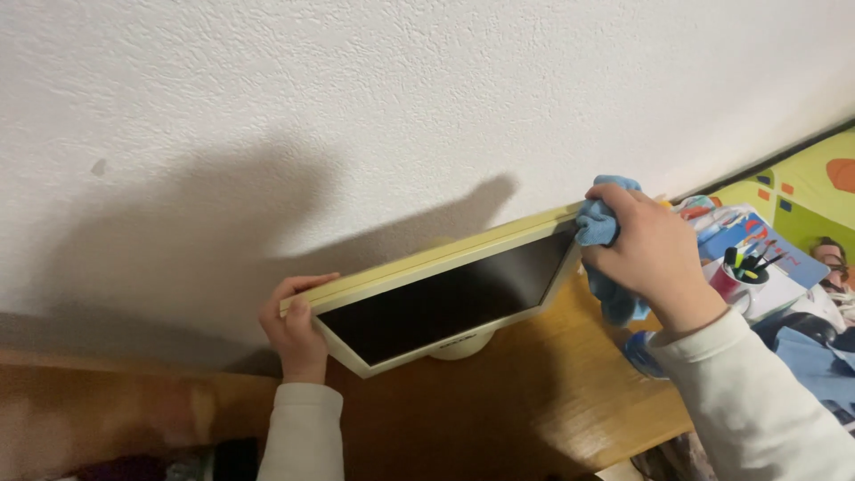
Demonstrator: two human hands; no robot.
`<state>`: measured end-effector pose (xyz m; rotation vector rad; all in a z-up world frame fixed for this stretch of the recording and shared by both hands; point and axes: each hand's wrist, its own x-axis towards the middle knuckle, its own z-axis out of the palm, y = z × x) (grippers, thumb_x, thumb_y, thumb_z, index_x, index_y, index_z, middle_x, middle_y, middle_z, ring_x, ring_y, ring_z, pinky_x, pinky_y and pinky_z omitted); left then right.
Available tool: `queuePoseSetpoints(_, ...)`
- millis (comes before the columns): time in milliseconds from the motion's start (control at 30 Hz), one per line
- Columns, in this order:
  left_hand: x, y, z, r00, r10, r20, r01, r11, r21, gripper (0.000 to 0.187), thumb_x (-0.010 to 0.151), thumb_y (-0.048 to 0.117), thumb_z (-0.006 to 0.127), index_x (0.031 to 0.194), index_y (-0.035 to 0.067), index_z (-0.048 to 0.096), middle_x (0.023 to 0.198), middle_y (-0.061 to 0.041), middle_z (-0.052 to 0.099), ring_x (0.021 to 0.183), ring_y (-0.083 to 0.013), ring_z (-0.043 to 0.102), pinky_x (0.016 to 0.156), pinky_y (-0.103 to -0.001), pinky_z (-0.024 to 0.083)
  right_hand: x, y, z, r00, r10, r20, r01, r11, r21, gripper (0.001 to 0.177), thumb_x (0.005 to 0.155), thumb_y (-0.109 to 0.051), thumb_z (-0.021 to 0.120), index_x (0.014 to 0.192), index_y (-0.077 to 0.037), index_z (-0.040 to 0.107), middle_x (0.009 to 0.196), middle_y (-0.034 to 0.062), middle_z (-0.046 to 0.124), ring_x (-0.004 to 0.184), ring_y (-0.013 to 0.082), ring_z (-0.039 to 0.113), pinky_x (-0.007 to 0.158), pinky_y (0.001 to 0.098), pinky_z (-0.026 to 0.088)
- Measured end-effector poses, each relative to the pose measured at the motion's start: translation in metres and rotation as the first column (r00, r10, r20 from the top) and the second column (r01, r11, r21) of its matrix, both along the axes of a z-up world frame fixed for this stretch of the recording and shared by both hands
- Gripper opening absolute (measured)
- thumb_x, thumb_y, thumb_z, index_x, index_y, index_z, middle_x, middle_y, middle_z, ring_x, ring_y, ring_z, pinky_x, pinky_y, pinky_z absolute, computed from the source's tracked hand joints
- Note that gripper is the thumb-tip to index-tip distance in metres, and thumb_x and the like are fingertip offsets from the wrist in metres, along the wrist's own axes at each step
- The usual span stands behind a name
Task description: The person wipes a wooden desk surface with a blue cloth, then sprays the cloth with a cleaning solution and wipes the screen and bezel of a beige CRT monitor. The person continues to wipe the monitor screen and frame with the cloth.
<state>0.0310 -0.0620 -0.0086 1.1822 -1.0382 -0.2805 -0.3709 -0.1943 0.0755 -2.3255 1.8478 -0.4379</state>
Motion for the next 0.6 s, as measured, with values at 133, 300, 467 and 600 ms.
queuePoseSetpoints(133,-0.003,0.002,-0.012,0.991,-0.085,-0.1,0.082,0.996,-0.034,0.052,0.082,0.044,0.057,0.089,-0.006,0.068,0.085,-0.026,0.073,0.085,-0.0346,0.075,0.076,-0.042,0.06,0.004,-0.009,-0.027,0.927,0.049,0.373,-0.013,0.995,-0.097,0.07,0.065,-0.02,0.074,0.134,-0.023,0.064,0.117,0.0191,0.069,0.113,0.0495,0.065,0.098,0.0588,0.05)
queuePoseSetpoints(300,-0.008,0.009,0.0,0.988,-0.089,-0.127,0.093,0.995,0.029,0.056,0.079,0.047,0.056,0.09,-0.007,0.068,0.086,-0.025,0.073,0.082,-0.0314,0.074,0.071,-0.041,0.059,0.029,0.002,-0.096,0.637,0.138,0.758,0.125,0.952,-0.278,0.072,0.071,0.0,0.062,0.143,-0.009,0.056,0.12,0.0303,0.061,0.117,0.0478,0.06,0.101,0.0543,0.045)
queuePoseSetpoints(467,-0.007,0.01,0.0,0.992,-0.078,-0.102,0.085,0.994,0.062,0.07,0.078,0.065,0.054,0.087,-0.003,0.068,0.083,-0.022,0.073,0.08,-0.0264,0.073,0.07,-0.035,0.059,0.042,0.034,-0.225,0.651,-0.27,0.71,0.226,0.961,0.159,0.079,0.075,-0.006,0.071,0.151,-0.013,0.051,0.132,0.0325,0.061,0.125,0.0543,0.055,0.105,0.0635,0.045)
queuePoseSetpoints(600,-0.004,0.02,-0.003,0.985,-0.093,-0.148,0.111,0.987,0.113,0.072,0.077,0.068,0.052,0.089,-0.001,0.067,0.085,-0.02,0.073,0.082,-0.023,0.072,0.072,-0.033,0.058,0.018,0.055,-0.326,0.744,-0.441,0.502,0.161,0.848,0.506,0.081,0.078,-0.025,0.074,0.155,-0.019,0.049,0.141,0.0279,0.06,0.131,0.0484,0.054,0.114,0.0576,0.044)
